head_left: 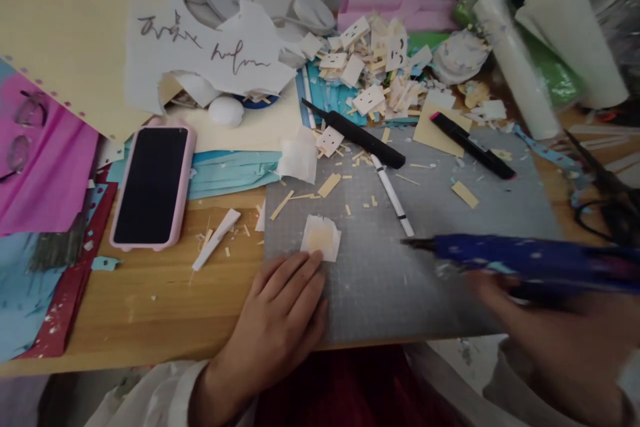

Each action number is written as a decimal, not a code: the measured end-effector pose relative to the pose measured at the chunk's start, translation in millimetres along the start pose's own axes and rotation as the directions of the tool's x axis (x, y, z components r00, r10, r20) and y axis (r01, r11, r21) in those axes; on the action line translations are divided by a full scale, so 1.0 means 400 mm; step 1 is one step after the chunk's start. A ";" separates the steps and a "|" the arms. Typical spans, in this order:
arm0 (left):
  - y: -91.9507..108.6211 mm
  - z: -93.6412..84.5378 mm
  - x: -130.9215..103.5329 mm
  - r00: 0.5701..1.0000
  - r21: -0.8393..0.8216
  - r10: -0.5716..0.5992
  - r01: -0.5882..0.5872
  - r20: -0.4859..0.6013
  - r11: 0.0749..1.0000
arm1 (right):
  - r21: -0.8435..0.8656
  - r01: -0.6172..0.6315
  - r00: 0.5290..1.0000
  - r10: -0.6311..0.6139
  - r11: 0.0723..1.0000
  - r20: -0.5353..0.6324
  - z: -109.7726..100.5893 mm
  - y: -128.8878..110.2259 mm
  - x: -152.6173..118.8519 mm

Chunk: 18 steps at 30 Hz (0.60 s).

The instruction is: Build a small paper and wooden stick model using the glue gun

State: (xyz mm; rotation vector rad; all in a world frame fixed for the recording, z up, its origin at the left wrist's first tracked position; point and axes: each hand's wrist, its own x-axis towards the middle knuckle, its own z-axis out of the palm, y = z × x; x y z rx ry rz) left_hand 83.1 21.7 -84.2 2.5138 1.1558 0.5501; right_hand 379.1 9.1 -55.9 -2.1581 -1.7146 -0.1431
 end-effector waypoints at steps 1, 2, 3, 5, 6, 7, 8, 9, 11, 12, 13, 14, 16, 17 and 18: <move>0.000 -0.001 -0.001 1.000 -0.016 -0.013 0.013 -0.004 1.000 | 0.019 0.099 0.995 -0.099 0.995 0.013 0.004 -0.018 -0.001; 0.001 -0.001 -0.001 1.000 -0.030 -0.023 0.023 -0.007 0.999 | 0.038 0.193 0.981 -0.194 0.980 0.027 0.009 -0.033 -0.001; 0.002 -0.002 -0.002 0.999 -0.041 -0.033 0.033 -0.005 0.999 | 0.055 0.262 0.963 -0.265 0.963 0.045 0.016 -0.047 0.000; 0.003 -0.003 -0.003 0.999 -0.056 -0.044 0.044 -0.002 0.997 | 0.086 0.310 0.945 -0.317 0.947 0.086 0.029 -0.067 0.002; 0.003 -0.003 -0.004 0.999 -0.060 -0.047 0.046 0.000 0.997 | 0.097 0.310 0.941 -0.320 0.946 0.113 0.034 -0.074 0.003; 0.003 -0.002 -0.004 0.999 -0.062 -0.049 0.049 -0.004 0.997 | 0.108 0.311 0.935 -0.324 0.944 0.142 0.038 -0.079 0.004; 0.003 -0.002 -0.005 0.999 -0.065 -0.053 0.052 -0.011 0.996 | 0.112 0.314 0.929 -0.330 0.943 0.168 0.041 -0.083 0.004; 0.003 -0.001 -0.005 0.998 -0.068 -0.055 0.053 -0.020 0.996 | 0.113 0.321 0.923 -0.338 0.940 0.185 0.043 -0.087 0.005; 0.003 0.000 -0.006 0.998 -0.073 -0.059 0.056 -0.037 0.996 | 0.109 0.351 0.910 -0.366 0.930 0.192 0.046 -0.092 0.005; 0.002 0.000 -0.006 0.997 -0.076 -0.059 0.056 -0.042 0.996 | 0.106 0.373 0.903 -0.387 0.922 0.187 0.047 -0.094 0.005; 0.002 0.000 -0.006 0.997 -0.078 -0.058 0.054 -0.045 0.995 | 0.103 0.397 0.894 -0.410 0.912 0.180 0.049 -0.097 0.004; 0.002 0.001 -0.006 0.997 -0.079 -0.057 0.053 -0.044 0.995 | 0.099 0.420 0.885 -0.432 0.902 0.177 0.050 -0.098 0.004; 0.002 0.001 -0.006 0.998 -0.080 -0.055 0.052 -0.043 0.995 | 0.091 0.461 0.865 -0.470 0.883 0.177 0.054 -0.101 0.004; 0.002 0.001 -0.007 0.998 -0.080 -0.054 0.050 -0.041 0.996 | 0.088 0.473 0.858 -0.481 0.877 0.179 0.055 -0.103 0.004; 0.002 0.002 -0.007 0.998 -0.081 -0.053 0.049 -0.039 0.995 | 0.083 0.480 0.855 -0.487 0.874 0.181 0.057 -0.104 0.004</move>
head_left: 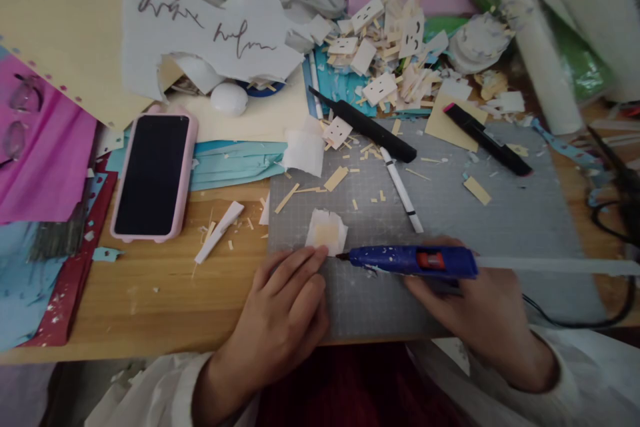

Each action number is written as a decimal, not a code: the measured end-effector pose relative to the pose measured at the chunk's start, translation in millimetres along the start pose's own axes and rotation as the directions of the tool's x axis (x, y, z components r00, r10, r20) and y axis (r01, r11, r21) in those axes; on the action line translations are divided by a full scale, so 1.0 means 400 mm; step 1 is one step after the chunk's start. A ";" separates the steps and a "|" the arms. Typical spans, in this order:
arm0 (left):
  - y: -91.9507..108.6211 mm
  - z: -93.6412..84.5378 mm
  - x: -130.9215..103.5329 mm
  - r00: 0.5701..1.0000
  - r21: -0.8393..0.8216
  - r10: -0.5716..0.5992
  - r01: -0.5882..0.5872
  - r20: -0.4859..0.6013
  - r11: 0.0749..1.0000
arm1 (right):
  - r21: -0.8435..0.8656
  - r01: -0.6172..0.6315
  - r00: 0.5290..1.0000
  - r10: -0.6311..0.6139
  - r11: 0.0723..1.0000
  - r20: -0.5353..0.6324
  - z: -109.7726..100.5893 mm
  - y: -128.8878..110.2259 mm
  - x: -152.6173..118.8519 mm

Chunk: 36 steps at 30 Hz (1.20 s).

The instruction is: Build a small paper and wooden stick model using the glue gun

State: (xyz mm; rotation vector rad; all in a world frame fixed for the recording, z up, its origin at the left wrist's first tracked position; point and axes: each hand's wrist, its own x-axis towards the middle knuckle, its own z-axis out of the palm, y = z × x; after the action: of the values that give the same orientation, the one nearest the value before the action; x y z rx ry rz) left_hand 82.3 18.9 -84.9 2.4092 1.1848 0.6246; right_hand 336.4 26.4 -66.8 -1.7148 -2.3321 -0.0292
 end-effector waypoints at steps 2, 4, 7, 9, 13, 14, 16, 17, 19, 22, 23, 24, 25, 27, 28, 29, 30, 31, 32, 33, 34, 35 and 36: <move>0.000 0.000 -0.001 1.000 -0.003 0.002 -0.002 0.002 1.000 | -0.010 0.001 1.000 0.000 1.000 0.007 0.001 -0.001 0.002; -0.001 0.001 -0.002 1.000 -0.005 0.005 -0.005 0.002 1.000 | -0.012 -0.003 1.000 0.003 1.000 0.010 0.000 -0.001 0.003; -0.002 0.002 -0.002 1.000 -0.005 0.005 -0.005 -0.002 1.000 | -0.003 0.004 1.000 -0.004 1.000 0.009 -0.001 0.000 0.002; -0.002 0.003 -0.002 1.000 -0.007 0.004 -0.004 0.000 1.000 | 0.007 0.005 1.000 -0.005 1.000 0.012 -0.001 0.000 0.001; -0.004 0.003 -0.004 1.000 -0.010 0.009 -0.009 0.010 1.000 | 0.028 -0.020 1.000 0.020 0.999 0.023 0.000 0.001 -0.002; -0.004 0.003 -0.004 1.000 -0.011 0.012 -0.012 0.010 1.000 | 0.036 -0.022 1.000 0.022 0.999 0.022 0.001 0.002 -0.001; -0.004 0.002 -0.005 1.000 -0.013 0.015 -0.015 0.009 1.000 | 0.049 -0.022 1.000 0.021 0.999 0.020 0.002 0.003 0.000; -0.004 0.002 -0.005 1.000 -0.012 0.017 -0.016 0.007 1.000 | 0.055 -0.020 1.000 0.019 0.998 0.021 0.002 0.005 0.001; -0.004 0.002 -0.005 1.000 -0.010 0.018 -0.018 0.004 1.000 | 0.060 -0.014 1.000 0.012 0.998 0.029 0.002 0.008 0.004; -0.004 0.001 -0.004 1.000 -0.010 0.019 -0.019 0.000 1.000 | 0.060 -0.015 0.999 0.012 0.998 0.040 0.000 0.010 0.007; -0.004 0.001 -0.003 1.000 -0.010 0.019 -0.019 0.000 1.000 | 0.060 -0.022 0.999 0.019 0.998 0.041 -0.001 0.011 0.008; -0.005 0.002 -0.003 1.000 -0.010 0.019 -0.019 0.001 1.000 | 0.058 -0.031 0.999 0.029 0.998 0.038 -0.001 0.011 0.009; -0.005 0.002 -0.003 1.000 -0.009 0.019 -0.019 0.002 1.000 | 0.055 -0.039 0.999 0.037 0.998 0.035 -0.001 0.010 0.010; -0.005 0.002 -0.004 1.000 -0.008 0.019 -0.019 0.003 1.000 | 0.048 -0.040 0.999 0.039 0.998 0.027 -0.001 0.009 0.012; -0.005 0.002 -0.004 1.000 -0.007 0.021 -0.020 0.005 1.000 | 0.043 -0.035 0.999 0.035 0.998 0.022 0.000 0.009 0.014; -0.006 0.003 -0.005 1.000 -0.006 0.021 -0.021 0.008 1.000 | 0.035 -0.032 0.999 0.031 0.999 0.019 0.001 0.009 0.016; -0.006 0.003 -0.005 1.000 -0.005 0.021 -0.021 0.009 1.000 | 0.025 -0.029 0.999 0.029 0.999 0.015 0.003 0.009 0.018; -0.006 0.003 -0.006 1.000 -0.005 0.021 -0.021 0.010 1.000 | 0.015 -0.027 1.000 0.027 1.000 0.011 0.004 0.009 0.021; -0.006 0.003 -0.006 1.000 -0.004 0.021 -0.021 0.010 1.000 | 0.003 -0.025 1.000 0.025 1.000 0.004 0.006 0.009 0.023; -0.006 0.003 -0.006 1.000 -0.002 0.021 -0.021 0.009 1.000 | -0.011 -0.024 1.000 0.024 1.000 -0.005 0.007 0.010 0.026; -0.006 0.003 -0.006 1.000 -0.002 0.021 -0.021 0.008 1.000 | -0.024 -0.022 1.000 0.022 0.999 -0.012 0.009 0.010 0.030; -0.005 0.003 -0.005 1.000 -0.002 0.022 -0.022 0.006 1.000 | -0.038 -0.021 1.000 0.020 0.999 -0.018 0.009 0.010 0.034; -0.006 0.002 -0.005 1.000 -0.003 0.024 -0.024 0.004 1.000 | -0.051 -0.019 1.000 0.018 0.999 -0.026 0.010 0.010 0.038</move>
State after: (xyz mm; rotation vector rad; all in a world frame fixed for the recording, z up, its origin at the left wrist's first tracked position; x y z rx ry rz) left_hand 80.3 18.3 -87.3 2.4243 1.1544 0.6274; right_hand 335.2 42.7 -67.8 -1.7491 -2.3162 -0.1072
